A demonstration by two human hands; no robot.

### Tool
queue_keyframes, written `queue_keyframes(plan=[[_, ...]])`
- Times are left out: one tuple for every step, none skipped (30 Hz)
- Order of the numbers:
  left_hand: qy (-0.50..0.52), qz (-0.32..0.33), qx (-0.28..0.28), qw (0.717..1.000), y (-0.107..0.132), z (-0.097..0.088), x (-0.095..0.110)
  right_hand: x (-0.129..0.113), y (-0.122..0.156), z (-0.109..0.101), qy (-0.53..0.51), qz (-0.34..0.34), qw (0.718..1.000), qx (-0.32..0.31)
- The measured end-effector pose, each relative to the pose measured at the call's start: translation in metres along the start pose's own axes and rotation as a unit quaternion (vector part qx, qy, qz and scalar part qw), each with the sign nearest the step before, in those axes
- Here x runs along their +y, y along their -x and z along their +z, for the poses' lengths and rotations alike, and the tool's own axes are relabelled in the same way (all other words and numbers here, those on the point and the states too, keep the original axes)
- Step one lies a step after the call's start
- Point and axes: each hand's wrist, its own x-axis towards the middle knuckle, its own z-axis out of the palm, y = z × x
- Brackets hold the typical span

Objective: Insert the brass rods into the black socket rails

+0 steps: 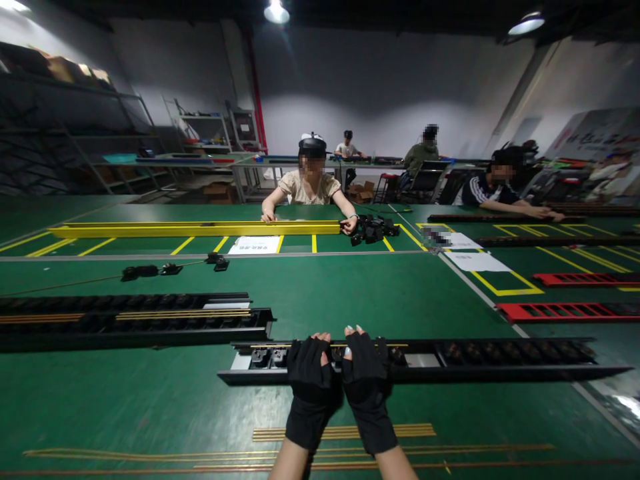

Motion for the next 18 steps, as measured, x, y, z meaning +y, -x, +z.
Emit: queue_keyframes(plan=[[-0.001, 0.001, 0.001, 1.000, 0.000, 0.000, 0.000, -0.001, 0.000, 0.001, -0.002, 0.001, 1.000, -0.001], [-0.002, 0.000, 0.002, 1.000, 0.000, 0.000, 0.000, -0.002, 0.001, 0.001, -0.003, 0.005, 1.000, 0.001], [-0.003, 0.000, 0.003, 1.000, 0.001, 0.001, 0.000, -0.003, 0.001, 0.001, -0.005, 0.007, 1.000, 0.003], [-0.003, -0.001, 0.003, 1.000, 0.001, 0.001, 0.000, -0.004, 0.000, 0.000, -0.008, 0.009, 1.000, 0.005], [-0.003, -0.002, 0.002, 1.000, 0.001, 0.001, 0.000, -0.006, 0.000, 0.000, -0.012, 0.007, 1.000, 0.004], [-0.005, -0.001, 0.002, 1.000, 0.001, 0.001, 0.000, -0.007, -0.001, 0.000, -0.017, 0.003, 1.000, 0.003], [-0.005, 0.001, -0.001, 1.000, 0.001, 0.001, -0.001, -0.009, -0.001, -0.001, -0.025, -0.003, 1.000, 0.001], [-0.006, 0.004, -0.004, 1.000, 0.001, 0.000, -0.001, -0.011, -0.002, 0.000, -0.033, -0.013, 0.999, 0.002], [-0.008, 0.006, -0.006, 1.000, 0.000, 0.000, 0.000, -0.012, -0.002, 0.001, -0.039, -0.024, 0.999, 0.004], [-0.011, 0.011, -0.005, 1.000, 0.000, 0.000, 0.000, -0.014, -0.003, 0.002, -0.044, -0.034, 0.998, 0.010], [-0.014, 0.016, -0.002, 1.000, -0.001, 0.000, 0.000, -0.015, -0.003, 0.004, -0.046, -0.041, 0.998, 0.017], [-0.017, 0.021, 0.002, 1.000, -0.001, 0.000, 0.001, -0.016, -0.003, 0.005, -0.047, -0.044, 0.998, 0.025], [-0.021, 0.024, 0.007, 0.999, -0.001, 0.001, 0.001, -0.017, -0.002, 0.007, -0.047, -0.045, 0.997, 0.030], [-0.023, 0.028, 0.012, 0.999, -0.002, 0.001, 0.001, -0.017, -0.002, 0.008, -0.047, -0.044, 0.997, 0.034], [-0.025, 0.031, 0.017, 0.999, -0.002, 0.002, 0.001, -0.017, -0.002, 0.009, -0.047, -0.042, 0.997, 0.037], [-0.027, 0.032, 0.020, 0.999, -0.001, 0.002, 0.002, -0.016, -0.002, 0.009, -0.047, -0.041, 0.997, 0.039], [-0.027, 0.030, 0.021, 0.999, -0.001, 0.003, 0.001, -0.016, -0.003, 0.009, -0.047, -0.042, 0.997, 0.040], [-0.028, 0.029, 0.020, 0.999, -0.001, 0.003, 0.001, -0.016, -0.003, 0.008, -0.046, -0.043, 0.997, 0.041]])
